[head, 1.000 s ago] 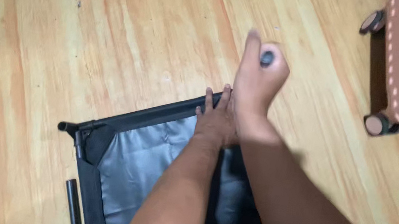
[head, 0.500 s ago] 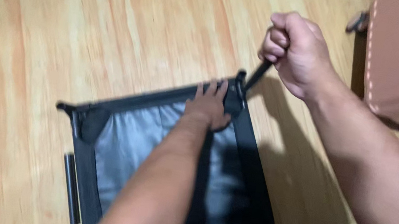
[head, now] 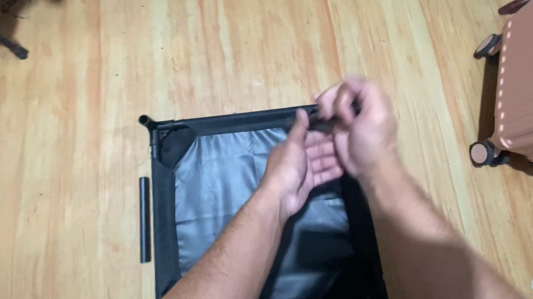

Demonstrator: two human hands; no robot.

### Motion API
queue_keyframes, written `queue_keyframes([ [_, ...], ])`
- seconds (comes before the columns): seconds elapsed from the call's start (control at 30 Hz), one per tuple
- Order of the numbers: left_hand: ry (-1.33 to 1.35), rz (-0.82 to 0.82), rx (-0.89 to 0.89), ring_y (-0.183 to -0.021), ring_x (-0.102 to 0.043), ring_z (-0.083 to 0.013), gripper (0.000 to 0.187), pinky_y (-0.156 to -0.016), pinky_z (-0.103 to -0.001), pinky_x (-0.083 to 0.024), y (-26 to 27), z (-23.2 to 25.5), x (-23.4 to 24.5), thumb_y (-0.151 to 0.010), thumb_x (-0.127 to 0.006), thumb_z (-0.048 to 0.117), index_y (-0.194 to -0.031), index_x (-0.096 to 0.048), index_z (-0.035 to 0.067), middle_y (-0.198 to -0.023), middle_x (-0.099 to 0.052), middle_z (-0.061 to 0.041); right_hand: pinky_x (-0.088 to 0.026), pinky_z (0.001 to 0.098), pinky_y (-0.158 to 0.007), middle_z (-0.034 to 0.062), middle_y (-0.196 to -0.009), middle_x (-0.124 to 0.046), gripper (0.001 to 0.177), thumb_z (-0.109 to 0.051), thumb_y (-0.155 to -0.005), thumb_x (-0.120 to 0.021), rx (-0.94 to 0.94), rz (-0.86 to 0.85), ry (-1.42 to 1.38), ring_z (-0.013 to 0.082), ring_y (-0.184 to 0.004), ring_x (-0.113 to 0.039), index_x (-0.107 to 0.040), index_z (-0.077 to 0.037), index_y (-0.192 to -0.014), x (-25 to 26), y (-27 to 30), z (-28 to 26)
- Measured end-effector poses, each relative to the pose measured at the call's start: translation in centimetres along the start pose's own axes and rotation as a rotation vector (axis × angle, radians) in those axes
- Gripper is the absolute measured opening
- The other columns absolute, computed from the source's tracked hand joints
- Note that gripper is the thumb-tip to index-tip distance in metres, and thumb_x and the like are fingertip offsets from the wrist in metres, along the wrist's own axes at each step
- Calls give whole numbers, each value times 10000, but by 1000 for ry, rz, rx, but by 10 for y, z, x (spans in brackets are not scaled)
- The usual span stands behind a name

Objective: The person disassembles a small black folding stool by removing its four metal legs one by one. They lift the stool, flip it, and pull each leg out of its socket, placing the removed legs on the floor beside the stool.

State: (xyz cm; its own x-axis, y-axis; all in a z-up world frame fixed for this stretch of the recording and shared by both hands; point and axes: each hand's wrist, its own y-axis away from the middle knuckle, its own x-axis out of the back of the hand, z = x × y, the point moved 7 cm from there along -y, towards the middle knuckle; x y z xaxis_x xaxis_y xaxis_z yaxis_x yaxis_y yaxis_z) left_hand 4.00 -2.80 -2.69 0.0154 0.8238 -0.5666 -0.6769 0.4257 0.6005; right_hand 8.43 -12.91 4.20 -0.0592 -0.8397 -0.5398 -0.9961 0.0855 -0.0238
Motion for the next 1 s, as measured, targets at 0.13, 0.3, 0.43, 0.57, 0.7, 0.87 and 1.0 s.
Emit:
queue_keyframes([
  [0.13,159,90,-103,-760,-700,-145,364,-677,-305,-575,26,15,3,-1006,-524,464,-1053,-655,128,-880,-714,-35,-418,343,-765,65,-724,-505,381,-206,-1084,-402,-66,79,-58,175,-732,-477,-650,-10,-873,-28,56,12],
  [0.3,-185,164,-358,-654,-638,-108,245,-571,-275,-516,74,44,21,-1007,-644,308,-965,-683,70,-793,-689,-16,-542,290,-846,121,-1056,-732,137,-88,-989,-574,-92,245,89,134,-900,-666,-632,15,-1058,-44,109,13],
  [0.43,-418,192,-410,-616,-601,-91,240,-539,-264,-497,118,48,42,-1002,-623,293,-1012,-717,72,-755,-660,-9,-593,252,-803,65,-1074,-738,339,-93,-941,-658,-276,206,301,102,-941,-701,-649,-24,-1273,-62,135,25],
  [0.57,-486,202,-390,-634,-626,-128,293,-546,-292,-530,143,34,58,-1039,-549,289,-1006,-675,26,-797,-680,-46,-589,280,-766,39,-1062,-725,323,-147,-964,-671,-441,115,444,116,-919,-678,-675,-66,-1277,-74,160,39],
  [0.7,-483,199,-420,-784,-706,-116,219,-663,-271,-577,165,23,73,-1032,-535,211,-1111,-628,30,-935,-764,-58,-604,298,-764,15,-1092,-724,333,-144,-945,-671,-457,-5,511,106,-956,-697,-677,-97,-1274,-91,174,38],
  [0.87,-546,338,-435,-812,-739,-121,222,-713,-266,-566,194,34,90,-994,-637,175,-1139,-584,16,-952,-780,-87,-577,285,-792,7,-1163,-728,365,-191,-965,-675,-307,-36,662,123,-978,-678,-660,-118,-1322,-103,157,9],
  [1.0,-484,325,-654,-747,-705,-148,246,-656,-298,-584,237,98,104,-963,-637,175,-1140,-543,32,-907,-715,-85,-568,278,-829,61,-1304,-640,502,-207,-989,-651,14,-49,747,123,-1076,-643,-521,-98,-1462,-109,117,-52],
])
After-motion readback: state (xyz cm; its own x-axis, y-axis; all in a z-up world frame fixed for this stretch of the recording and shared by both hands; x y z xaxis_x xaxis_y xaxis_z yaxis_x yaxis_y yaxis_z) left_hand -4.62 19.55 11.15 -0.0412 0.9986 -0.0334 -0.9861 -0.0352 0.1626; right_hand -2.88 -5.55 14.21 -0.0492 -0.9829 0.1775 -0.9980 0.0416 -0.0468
